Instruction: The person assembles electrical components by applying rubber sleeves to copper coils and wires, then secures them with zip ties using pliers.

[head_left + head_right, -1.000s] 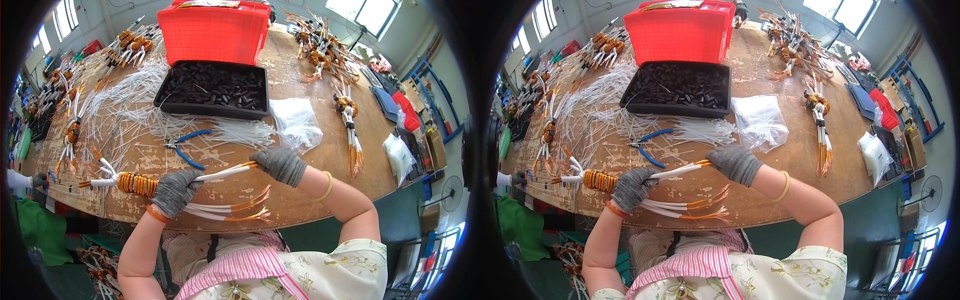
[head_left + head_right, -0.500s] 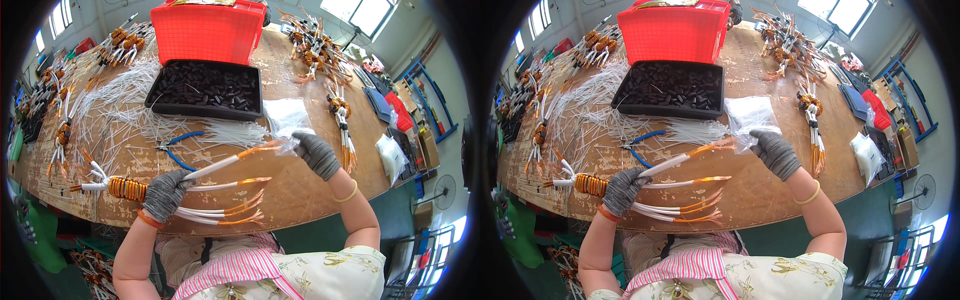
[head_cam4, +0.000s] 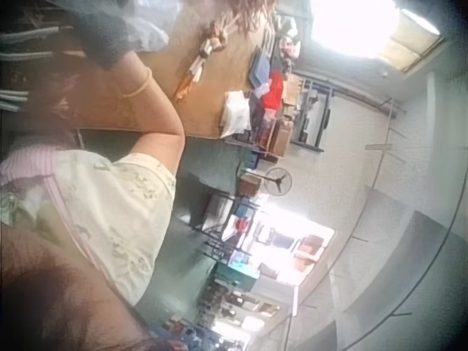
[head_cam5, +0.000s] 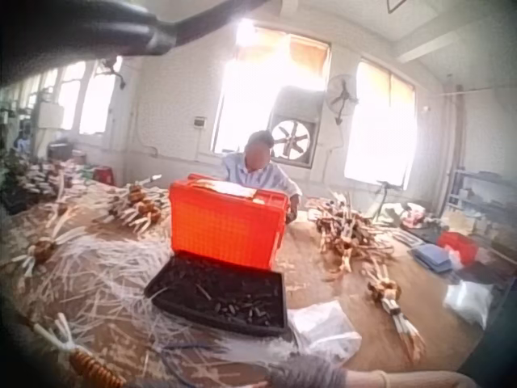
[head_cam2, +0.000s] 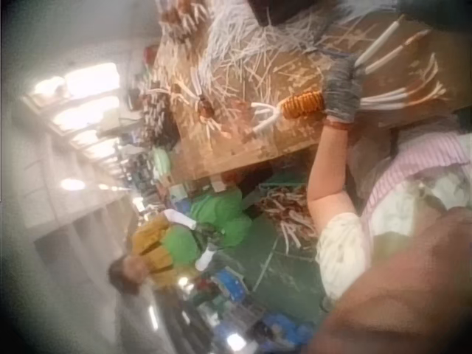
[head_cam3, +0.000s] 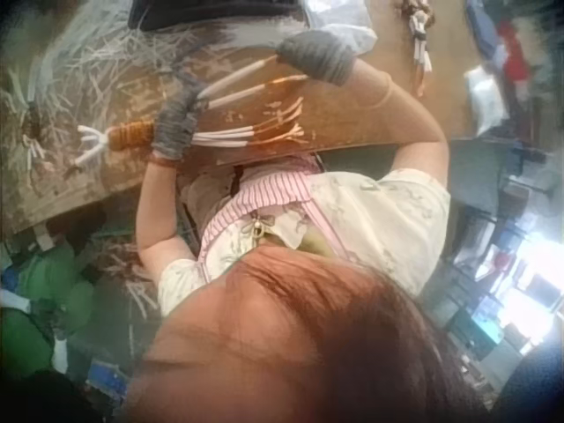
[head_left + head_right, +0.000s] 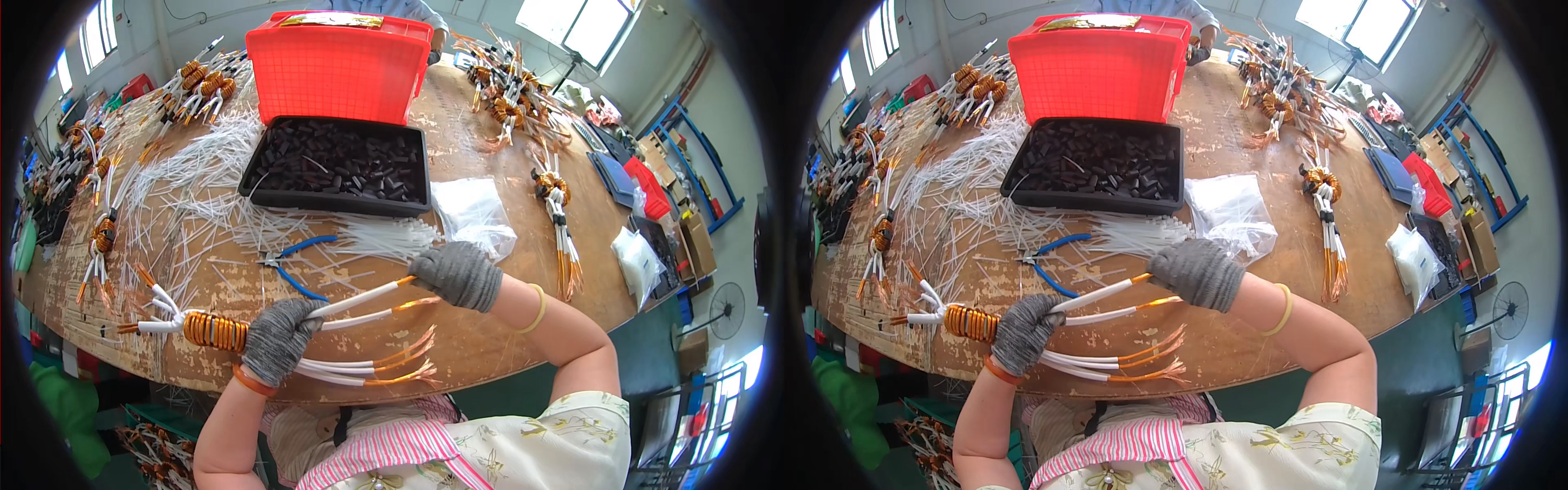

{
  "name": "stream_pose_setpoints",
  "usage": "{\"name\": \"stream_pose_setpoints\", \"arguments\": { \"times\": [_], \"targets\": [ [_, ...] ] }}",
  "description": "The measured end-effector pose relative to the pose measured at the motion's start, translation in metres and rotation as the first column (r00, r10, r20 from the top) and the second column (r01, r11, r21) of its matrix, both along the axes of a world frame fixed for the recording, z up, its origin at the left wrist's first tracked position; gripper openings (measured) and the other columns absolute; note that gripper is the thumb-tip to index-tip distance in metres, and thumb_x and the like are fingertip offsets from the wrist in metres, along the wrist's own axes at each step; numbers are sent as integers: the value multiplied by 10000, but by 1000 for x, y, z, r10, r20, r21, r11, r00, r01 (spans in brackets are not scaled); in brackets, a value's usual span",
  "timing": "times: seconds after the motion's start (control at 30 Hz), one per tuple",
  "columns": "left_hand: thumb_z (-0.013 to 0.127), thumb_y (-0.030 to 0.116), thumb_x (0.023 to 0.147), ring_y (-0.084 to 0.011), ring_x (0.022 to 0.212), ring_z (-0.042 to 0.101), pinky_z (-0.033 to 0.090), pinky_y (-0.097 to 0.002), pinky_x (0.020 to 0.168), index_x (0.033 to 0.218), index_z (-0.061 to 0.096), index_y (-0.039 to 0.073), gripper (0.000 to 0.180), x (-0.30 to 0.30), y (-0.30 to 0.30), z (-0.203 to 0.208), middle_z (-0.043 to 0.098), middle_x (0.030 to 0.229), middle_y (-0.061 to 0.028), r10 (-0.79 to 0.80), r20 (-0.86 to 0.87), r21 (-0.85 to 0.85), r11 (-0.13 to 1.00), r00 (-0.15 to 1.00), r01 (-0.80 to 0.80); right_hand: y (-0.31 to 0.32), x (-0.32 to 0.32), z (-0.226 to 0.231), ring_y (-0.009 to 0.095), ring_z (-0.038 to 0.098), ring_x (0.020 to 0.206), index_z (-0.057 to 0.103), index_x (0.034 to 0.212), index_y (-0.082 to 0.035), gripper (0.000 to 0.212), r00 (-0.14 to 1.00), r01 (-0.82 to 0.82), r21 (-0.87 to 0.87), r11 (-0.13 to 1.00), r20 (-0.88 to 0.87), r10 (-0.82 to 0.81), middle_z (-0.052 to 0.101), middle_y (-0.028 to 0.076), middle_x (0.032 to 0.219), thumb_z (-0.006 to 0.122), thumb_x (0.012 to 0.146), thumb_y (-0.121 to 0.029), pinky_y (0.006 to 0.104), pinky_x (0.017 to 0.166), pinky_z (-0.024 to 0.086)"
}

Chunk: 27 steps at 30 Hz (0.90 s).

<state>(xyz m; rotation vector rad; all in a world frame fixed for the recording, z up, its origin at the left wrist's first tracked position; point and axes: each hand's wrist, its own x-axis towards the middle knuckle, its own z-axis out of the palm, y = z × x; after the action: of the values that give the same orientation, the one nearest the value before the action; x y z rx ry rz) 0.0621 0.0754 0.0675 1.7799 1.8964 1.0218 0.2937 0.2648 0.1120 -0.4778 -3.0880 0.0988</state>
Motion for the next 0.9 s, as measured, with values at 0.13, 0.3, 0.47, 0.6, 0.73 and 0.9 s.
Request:
{"name": "stream_pose_setpoints", "arguments": {
  "times": [0.13,0.3,0.47,0.6,0.73,0.9],
  "targets": [
    [668,144,764,-275,741,622,503,-364,695,981,663,77,227,-2,-2,-2,646,858,-132,-5,-6,6,1000,1000,5,28,20,1,300,567,570,574,752,-119,155,998,-53,84,995,36,50,538,88,606,607,786,-267,402,536,439],
    [665,131,756,-282,768,620,502,-369,711,975,658,69,227,-3,1,-6,645,864,-130,-5,36,20,1000,999,4,108,51,11,286,574,626,585,752,-117,92,997,-7,484,875,-59,41,562,94,670,593,778,-205,394,550,450],
    [649,108,754,-292,779,609,492,-375,728,956,652,59,208,-1,1,-2,638,853,-127,25,60,58,998,998,-29,151,-18,27,296,605,768,586,931,-84,139,830,307,194,932,-533,-163,618,115,821,557,828,-174,400,680,479],
    [641,73,755,-270,691,587,478,-360,639,942,658,53,189,1,5,1,607,761,-118,-24,28,173,985,999,18,168,-95,-13,358,558,1024,425,1270,-86,603,916,382,-101,919,-93,-391,577,203,1104,671,757,-285,398,873,446],
    [654,100,747,-282,700,586,483,-360,651,942,659,57,200,1,5,5,609,771,-116,-30,27,132,991,999,26,150,-125,-41,407,425,1177,241,1389,-224,796,787,492,57,869,399,-471,378,171,1350,681,733,-321,462,981,374],
    [652,101,744,-278,700,586,482,-362,651,950,662,65,210,-1,4,2,608,768,-115,-36,36,140,990,999,30,164,-127,-45,385,428,1193,359,1343,-226,689,862,360,61,931,359,-357,385,183,1304,673,735,-310,474,969,397]
  ]
}}
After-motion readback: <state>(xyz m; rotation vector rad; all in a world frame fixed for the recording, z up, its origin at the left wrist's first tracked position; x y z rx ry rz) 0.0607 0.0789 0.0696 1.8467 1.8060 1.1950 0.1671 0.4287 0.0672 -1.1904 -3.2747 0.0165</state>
